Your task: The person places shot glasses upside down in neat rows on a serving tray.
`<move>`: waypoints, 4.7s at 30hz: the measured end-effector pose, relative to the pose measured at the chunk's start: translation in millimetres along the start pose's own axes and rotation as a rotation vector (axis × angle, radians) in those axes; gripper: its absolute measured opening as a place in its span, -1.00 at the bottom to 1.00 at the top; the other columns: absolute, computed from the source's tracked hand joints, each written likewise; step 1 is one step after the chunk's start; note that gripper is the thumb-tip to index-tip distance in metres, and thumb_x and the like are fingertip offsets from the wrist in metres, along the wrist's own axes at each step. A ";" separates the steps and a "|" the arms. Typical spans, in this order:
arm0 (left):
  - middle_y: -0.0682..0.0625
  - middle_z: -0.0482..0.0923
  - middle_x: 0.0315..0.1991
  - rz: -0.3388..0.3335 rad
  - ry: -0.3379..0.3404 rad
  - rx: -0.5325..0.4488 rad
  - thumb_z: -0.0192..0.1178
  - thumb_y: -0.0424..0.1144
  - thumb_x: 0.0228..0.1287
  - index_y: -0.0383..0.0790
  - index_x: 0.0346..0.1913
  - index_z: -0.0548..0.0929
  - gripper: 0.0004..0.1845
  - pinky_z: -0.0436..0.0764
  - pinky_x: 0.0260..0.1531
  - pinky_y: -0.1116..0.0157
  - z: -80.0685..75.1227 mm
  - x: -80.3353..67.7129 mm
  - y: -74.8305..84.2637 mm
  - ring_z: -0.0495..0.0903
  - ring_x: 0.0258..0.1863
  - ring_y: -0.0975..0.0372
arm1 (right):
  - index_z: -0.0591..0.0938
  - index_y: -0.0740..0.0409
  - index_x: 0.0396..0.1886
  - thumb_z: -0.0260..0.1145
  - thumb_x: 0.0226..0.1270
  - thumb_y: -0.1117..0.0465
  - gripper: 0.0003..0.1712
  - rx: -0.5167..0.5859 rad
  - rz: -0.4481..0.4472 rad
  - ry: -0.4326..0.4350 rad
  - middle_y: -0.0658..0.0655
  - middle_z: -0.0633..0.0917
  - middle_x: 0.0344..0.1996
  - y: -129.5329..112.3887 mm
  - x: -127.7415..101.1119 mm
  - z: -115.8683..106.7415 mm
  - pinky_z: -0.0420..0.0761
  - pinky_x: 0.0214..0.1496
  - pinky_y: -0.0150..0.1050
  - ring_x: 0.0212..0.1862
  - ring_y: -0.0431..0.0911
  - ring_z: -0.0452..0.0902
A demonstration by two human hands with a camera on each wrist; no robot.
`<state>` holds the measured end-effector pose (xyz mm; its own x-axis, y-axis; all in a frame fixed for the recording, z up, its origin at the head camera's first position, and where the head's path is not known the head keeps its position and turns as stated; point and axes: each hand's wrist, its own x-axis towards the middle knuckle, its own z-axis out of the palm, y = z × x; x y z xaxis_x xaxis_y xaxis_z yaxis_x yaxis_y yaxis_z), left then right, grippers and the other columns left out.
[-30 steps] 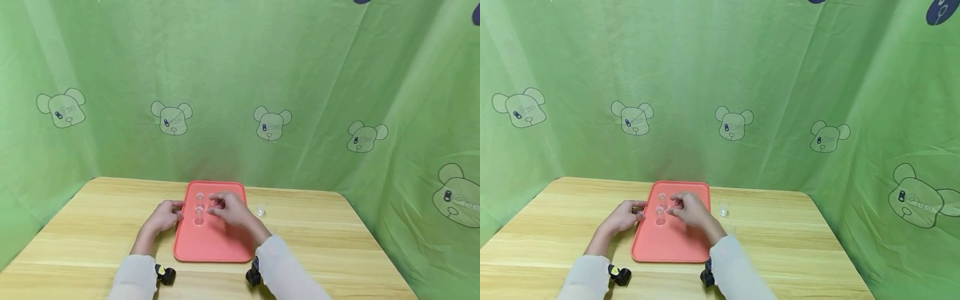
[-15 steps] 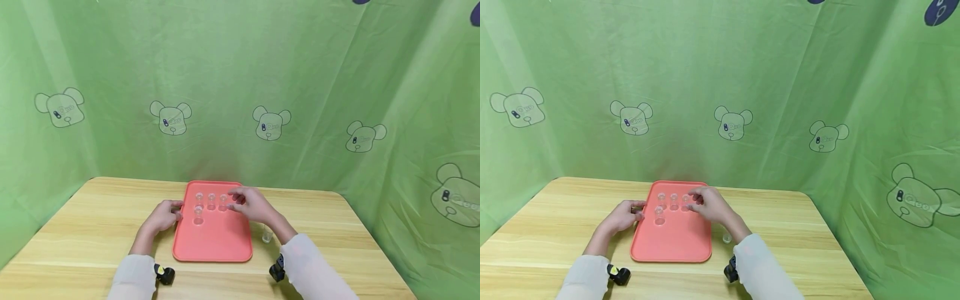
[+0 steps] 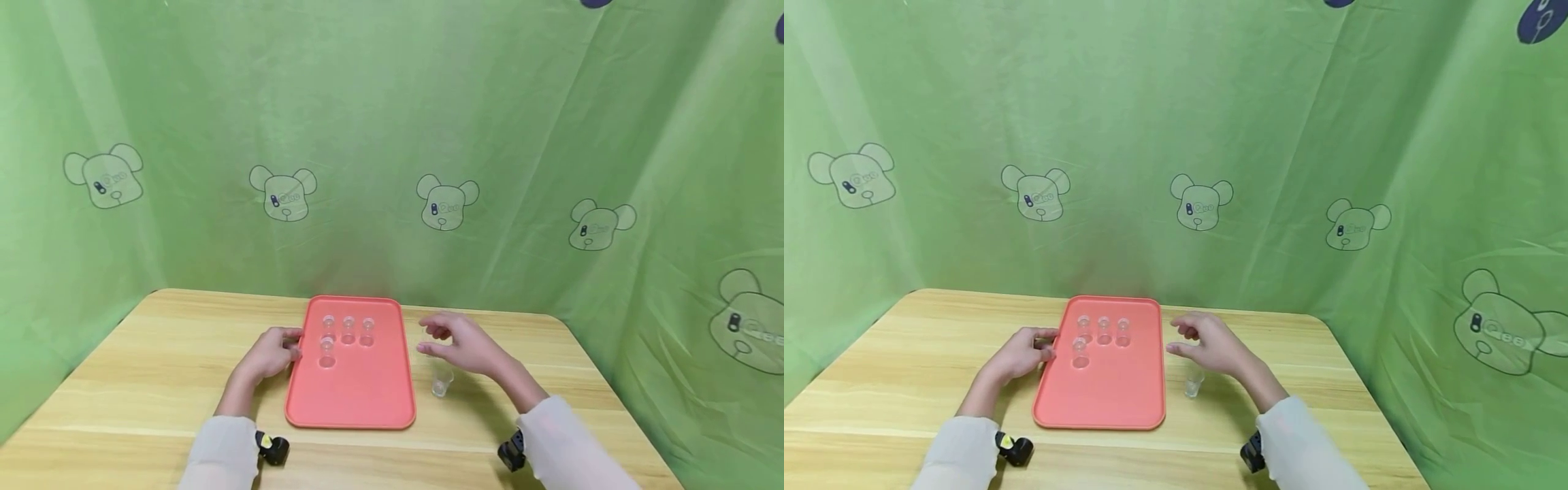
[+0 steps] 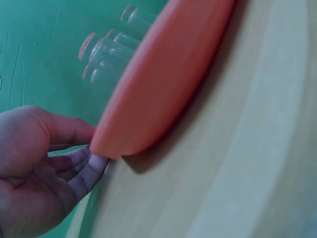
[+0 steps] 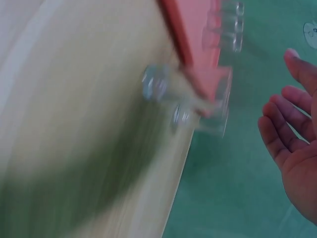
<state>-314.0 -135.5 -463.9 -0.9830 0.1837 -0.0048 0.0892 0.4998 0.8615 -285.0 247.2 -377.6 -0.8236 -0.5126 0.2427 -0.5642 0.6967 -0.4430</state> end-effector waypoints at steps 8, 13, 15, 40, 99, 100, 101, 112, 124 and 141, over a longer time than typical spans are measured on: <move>-0.30 0.62 0.17 0.000 0.007 0.002 0.16 -0.55 0.28 -0.50 0.33 0.51 -0.48 0.64 -0.24 0.28 0.1 3.3 -0.8 0.64 -0.08 0.10 | 0.66 0.24 0.18 0.47 0.29 -0.13 -0.35 -0.035 -0.012 -0.043 0.09 0.73 -0.05 24.1 -28.6 -7.2 0.67 0.07 -0.08 -0.05 -0.05 0.64; -0.30 0.61 0.17 0.000 0.006 0.002 0.16 -0.55 0.28 -0.50 0.33 0.51 -0.48 0.63 -0.25 0.29 -0.3 2.5 -0.6 0.64 -0.10 0.10 | 0.65 0.30 0.18 0.51 0.22 -0.17 -0.26 -0.044 -0.015 -0.086 0.17 0.74 -0.08 34.0 -40.0 -4.9 0.67 0.07 -0.04 -0.05 0.06 0.66; -0.31 0.61 0.18 0.001 0.002 0.002 0.16 -0.55 0.28 -0.51 0.33 0.51 -0.48 0.63 -0.24 0.29 -0.2 1.9 -1.0 0.64 -0.08 0.10 | 0.64 0.34 0.18 0.54 0.19 -0.15 -0.24 -0.042 -0.012 -0.106 0.20 0.73 -0.08 36.3 -43.2 -3.3 0.67 0.07 -0.03 -0.05 0.07 0.66; -0.27 0.63 0.14 -0.025 0.003 -0.023 0.15 -0.54 0.30 -0.49 0.35 0.50 -0.47 0.65 -0.22 0.26 0.0 3.1 -1.8 0.64 -0.07 0.09 | 0.69 0.17 -0.10 0.63 0.09 0.12 -0.57 0.076 0.020 -0.230 -0.09 0.64 -0.38 41.9 -44.2 23.1 0.60 -0.25 -0.30 -0.31 -0.13 0.52; -0.26 0.66 0.03 -0.011 -0.009 -0.019 0.16 -0.55 0.30 -0.52 0.33 0.50 -0.49 0.63 -0.29 0.28 -1.2 0.1 0.8 0.63 -0.13 0.10 | 0.72 0.21 -0.24 0.46 0.19 0.41 -0.85 0.185 -0.027 -0.219 -0.07 0.71 -0.42 5.2 3.6 31.0 0.68 -0.24 -0.32 -0.33 -0.17 0.62; -0.27 0.66 0.04 -0.008 -0.009 -0.017 0.16 -0.55 0.31 -0.52 0.33 0.50 -0.49 0.63 -0.28 0.28 -1.2 0.2 0.8 0.63 -0.12 0.10 | 0.73 0.21 -0.23 0.46 0.19 0.42 -0.84 0.182 -0.031 -0.217 -0.06 0.71 -0.41 4.0 5.4 31.6 0.68 -0.24 -0.32 -0.33 -0.18 0.61; -0.27 0.66 0.04 -0.009 -0.008 -0.018 0.16 -0.55 0.31 -0.52 0.33 0.50 -0.49 0.63 -0.28 0.28 -1.2 0.2 1.1 0.63 -0.12 0.09 | 0.73 0.22 -0.22 0.45 0.18 0.43 -0.83 0.180 -0.033 -0.214 -0.05 0.71 -0.41 2.9 7.1 32.2 0.68 -0.23 -0.33 -0.33 -0.19 0.61; -0.28 0.65 0.06 0.004 -0.008 0.003 0.17 -0.55 0.30 -0.53 0.32 0.50 -0.50 0.63 -0.26 0.25 -1.7 0.6 1.0 0.63 -0.13 0.10 | 0.73 0.26 -0.17 0.41 0.18 0.44 -0.80 0.164 -0.036 -0.206 -0.02 0.69 -0.43 -12.6 27.1 41.9 0.66 -0.24 -0.34 -0.34 -0.20 0.60; -0.29 0.65 0.05 0.005 -0.012 -0.005 0.17 -0.55 0.30 -0.54 0.32 0.50 -0.49 0.61 -0.31 0.26 -1.6 1.2 1.3 0.62 -0.16 0.12 | 0.73 0.25 -0.15 0.45 0.21 0.38 -0.80 0.129 0.006 -0.161 -0.03 0.67 -0.41 -33.1 52.0 55.4 0.64 -0.20 -0.32 -0.31 -0.19 0.57; -0.31 0.65 0.09 0.001 -0.010 -0.009 0.16 -0.55 0.30 -0.55 0.32 0.49 -0.49 0.65 -0.22 0.24 -0.7 -0.6 2.5 0.65 -0.08 0.07 | 0.70 0.19 -0.29 0.45 0.22 0.33 -0.91 0.094 -0.035 -0.102 -0.03 0.59 -0.45 -38.8 70.7 70.3 0.57 -0.23 -0.34 -0.33 -0.19 0.49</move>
<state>-313.3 -135.0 -461.4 -0.9812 0.1930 -0.0087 0.0891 0.4919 0.8661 -317.3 148.7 -404.0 -0.7905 -0.5878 0.1722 -0.5807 0.6298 -0.5159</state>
